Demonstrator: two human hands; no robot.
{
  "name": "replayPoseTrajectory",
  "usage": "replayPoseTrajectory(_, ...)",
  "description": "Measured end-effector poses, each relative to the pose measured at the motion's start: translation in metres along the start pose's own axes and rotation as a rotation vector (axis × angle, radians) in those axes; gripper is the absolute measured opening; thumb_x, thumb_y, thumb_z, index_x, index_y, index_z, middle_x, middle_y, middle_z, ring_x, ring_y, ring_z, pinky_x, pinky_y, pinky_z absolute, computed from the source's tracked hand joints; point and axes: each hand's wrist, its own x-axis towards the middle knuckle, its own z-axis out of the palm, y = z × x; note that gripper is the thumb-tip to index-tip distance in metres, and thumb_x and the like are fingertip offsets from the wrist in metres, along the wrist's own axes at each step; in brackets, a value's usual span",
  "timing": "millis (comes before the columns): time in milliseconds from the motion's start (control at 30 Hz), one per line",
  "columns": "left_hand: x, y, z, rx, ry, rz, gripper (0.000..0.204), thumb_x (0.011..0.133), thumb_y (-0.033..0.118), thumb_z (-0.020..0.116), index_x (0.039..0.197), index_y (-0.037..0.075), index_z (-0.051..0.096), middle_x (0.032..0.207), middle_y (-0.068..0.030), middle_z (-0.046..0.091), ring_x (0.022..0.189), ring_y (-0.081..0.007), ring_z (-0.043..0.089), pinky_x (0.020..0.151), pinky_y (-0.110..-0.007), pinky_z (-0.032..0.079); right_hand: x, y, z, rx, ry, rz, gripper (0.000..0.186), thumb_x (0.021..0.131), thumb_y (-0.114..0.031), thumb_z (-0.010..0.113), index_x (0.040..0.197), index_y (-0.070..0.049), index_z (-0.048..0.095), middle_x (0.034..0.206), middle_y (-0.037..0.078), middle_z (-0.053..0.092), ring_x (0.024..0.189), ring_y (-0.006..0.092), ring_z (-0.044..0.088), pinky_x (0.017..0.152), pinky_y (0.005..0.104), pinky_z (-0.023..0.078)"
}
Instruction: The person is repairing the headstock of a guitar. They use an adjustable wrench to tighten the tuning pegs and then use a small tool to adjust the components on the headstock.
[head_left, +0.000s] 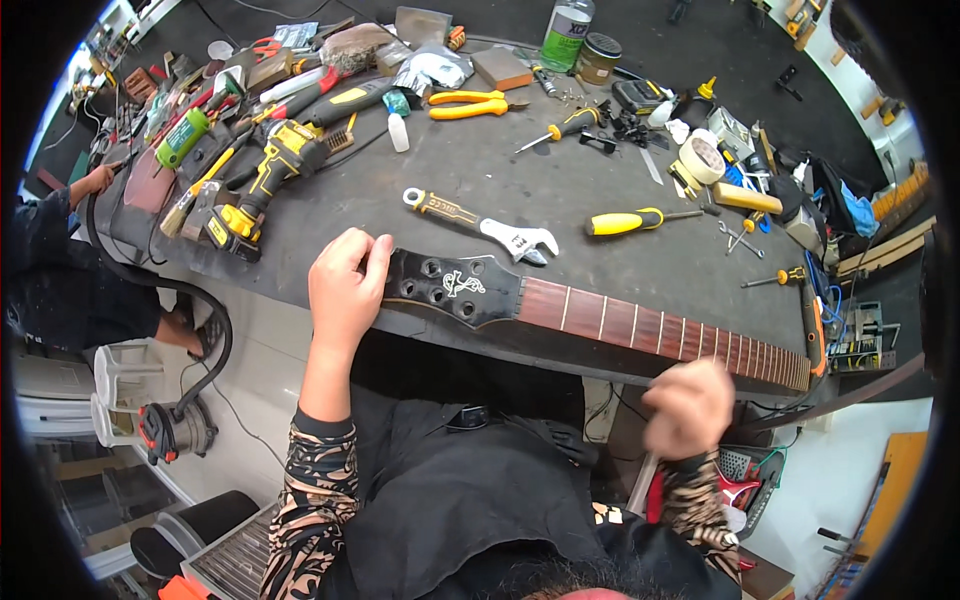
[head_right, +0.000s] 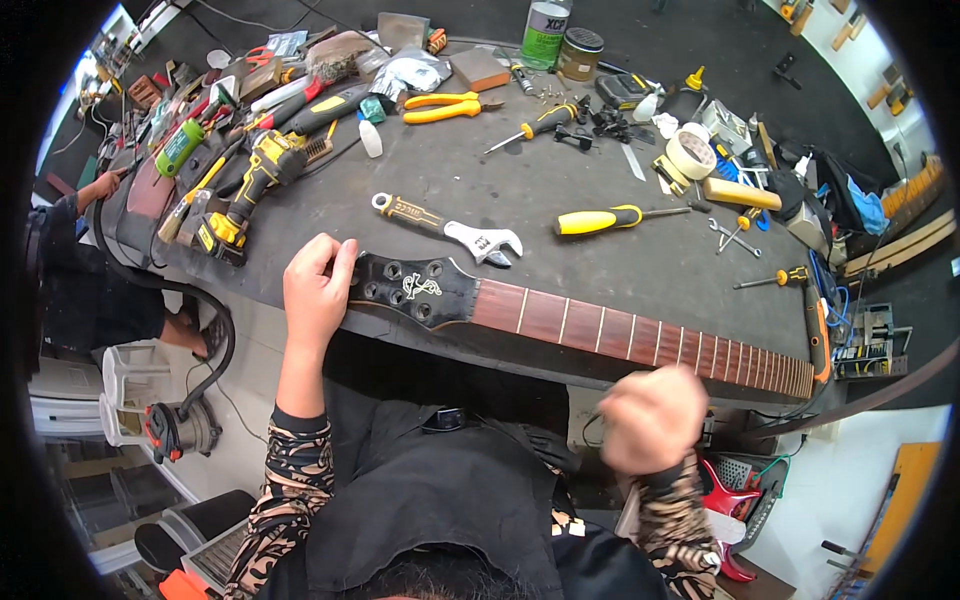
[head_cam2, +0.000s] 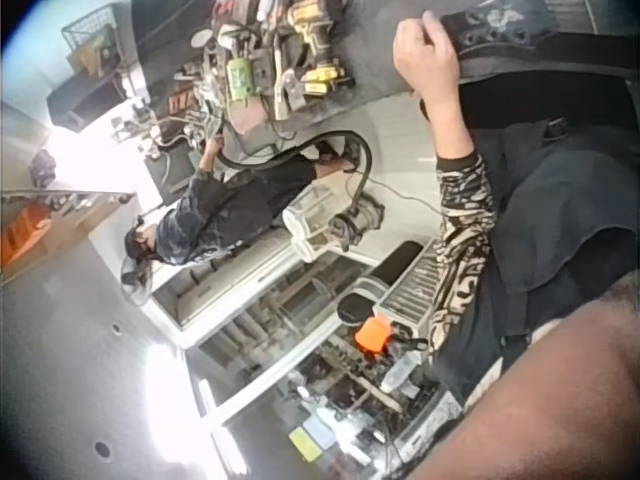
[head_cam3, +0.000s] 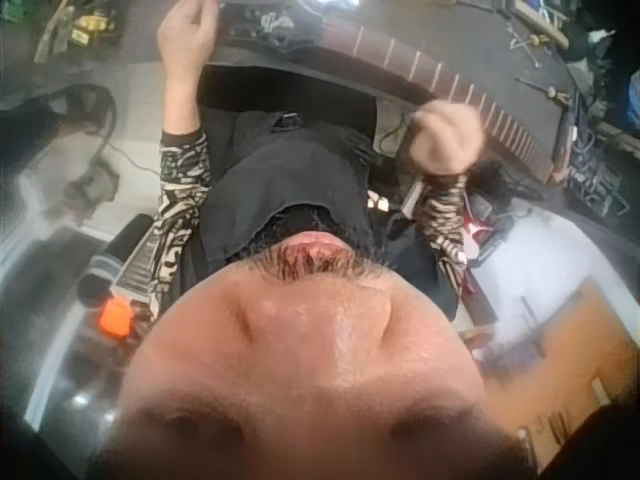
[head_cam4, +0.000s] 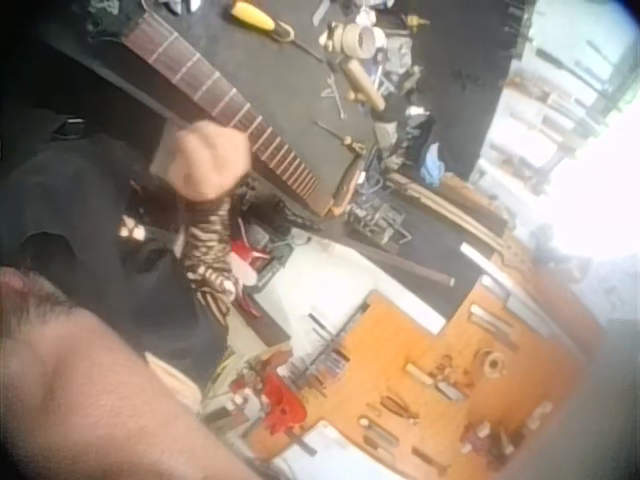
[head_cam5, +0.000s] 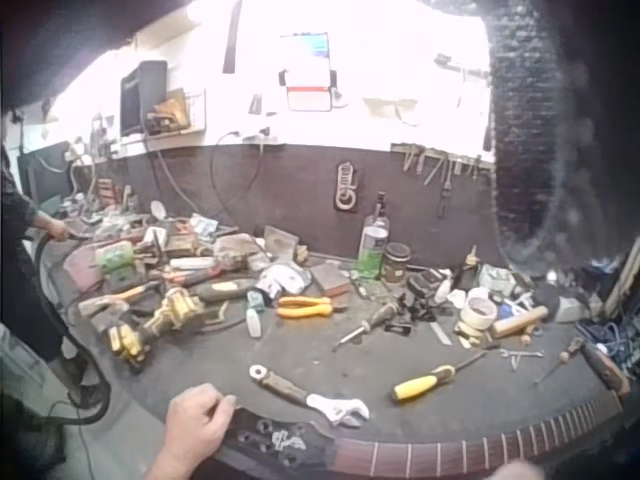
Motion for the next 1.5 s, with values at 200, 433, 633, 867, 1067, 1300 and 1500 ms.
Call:
replayPoseTrajectory(200, 0.000, -0.001, -0.002, -0.004, -0.003, -0.023, 0.034, 0.099, 0.016, 0.077, 0.077, 0.000, 0.058, 0.072, -0.0144, 0.057, 0.067, -0.0352, 0.059, 0.064, -0.045, 0.046, 0.055, 0.223, -0.026, -0.464, -0.108, 0.225, 0.038, 0.086, 0.009, 0.064, 0.123, -0.001, 0.064, 0.126, 0.021, 0.066, 0.120, 0.0413, 0.064, 0.104, 0.0503, 0.051)
replayPoseTrajectory(433, 0.003, 0.000, -0.007, -0.010, -0.002, -0.038, 0.033, 0.099, 0.020, 0.078, 0.078, 0.001, 0.060, 0.075, -0.0162, 0.061, 0.074, -0.0390, 0.064, 0.067, -0.046, 0.050, 0.043, 0.386, -0.040, -0.688, -0.665, 0.384, 0.071, 0.079, -0.008, 0.086, 0.145, -0.012, 0.060, 0.140, 0.015, 0.066, 0.135, 0.0411, 0.058, 0.114, 0.0526, 0.048)
replayPoseTrajectory(633, 0.001, -0.006, -0.002, -0.007, -0.009, -0.007, 0.034, 0.100, 0.018, 0.076, 0.078, 0.001, 0.058, 0.075, -0.0182, 0.058, 0.071, -0.0397, 0.060, 0.065, -0.046, 0.047, 0.056, 0.403, -0.069, -0.539, -0.532, 0.257, 0.053, 0.095, -0.022, 0.082, 0.137, -0.004, 0.056, 0.121, 0.028, 0.069, 0.115, 0.0491, 0.066, 0.098, 0.0489, 0.054)
replayPoseTrajectory(867, -0.003, 0.001, -0.005, 0.029, -0.001, -0.018, 0.035, 0.103, 0.015, 0.076, 0.080, -0.001, 0.055, 0.074, -0.0142, 0.055, 0.067, -0.0326, 0.054, 0.065, -0.041, 0.045, 0.121, 0.255, -0.096, -0.115, -0.175, 0.326, 0.039, 0.109, -0.025, 0.071, 0.136, 0.000, 0.061, 0.114, 0.013, 0.067, 0.106, 0.0207, 0.063, 0.100, 0.0350, 0.051)
replayPoseTrajectory(1067, -0.003, 0.001, 0.006, -0.013, 0.003, -0.012, 0.035, 0.104, 0.015, 0.076, 0.080, -0.001, 0.055, 0.073, -0.0133, 0.055, 0.064, -0.0303, 0.051, 0.064, -0.041, 0.044, 0.071, 0.257, -0.054, -0.110, -0.376, 0.551, 0.046, 0.105, -0.035, 0.076, 0.131, 0.001, 0.064, 0.106, 0.013, 0.069, 0.097, 0.0233, 0.067, 0.093, 0.0377, 0.055)
replayPoseTrajectory(1300, -0.008, -0.003, 0.001, 0.021, 0.002, 0.018, 0.034, 0.104, 0.014, 0.075, 0.081, -0.001, 0.056, 0.074, -0.0127, 0.055, 0.066, -0.0298, 0.052, 0.065, -0.040, 0.045, 0.082, 0.239, -0.044, 0.158, -0.140, 0.531, 0.040, 0.107, -0.034, 0.077, 0.124, 0.001, 0.066, 0.101, 0.003, 0.068, 0.091, 0.0112, 0.061, 0.084, 0.0306, 0.052)
replayPoseTrajectory(1500, -0.008, -0.001, 0.005, -0.006, 0.009, 0.038, 0.033, 0.104, 0.013, 0.075, 0.082, -0.001, 0.056, 0.074, -0.0110, 0.055, 0.065, -0.0262, 0.051, 0.064, -0.039, 0.044, 0.044, 0.239, -0.012, -0.159, -0.384, 0.403, 0.029, 0.109, -0.026, 0.071, 0.126, -0.005, 0.062, 0.100, 0.003, 0.066, 0.088, 0.0120, 0.063, 0.081, 0.0309, 0.053)
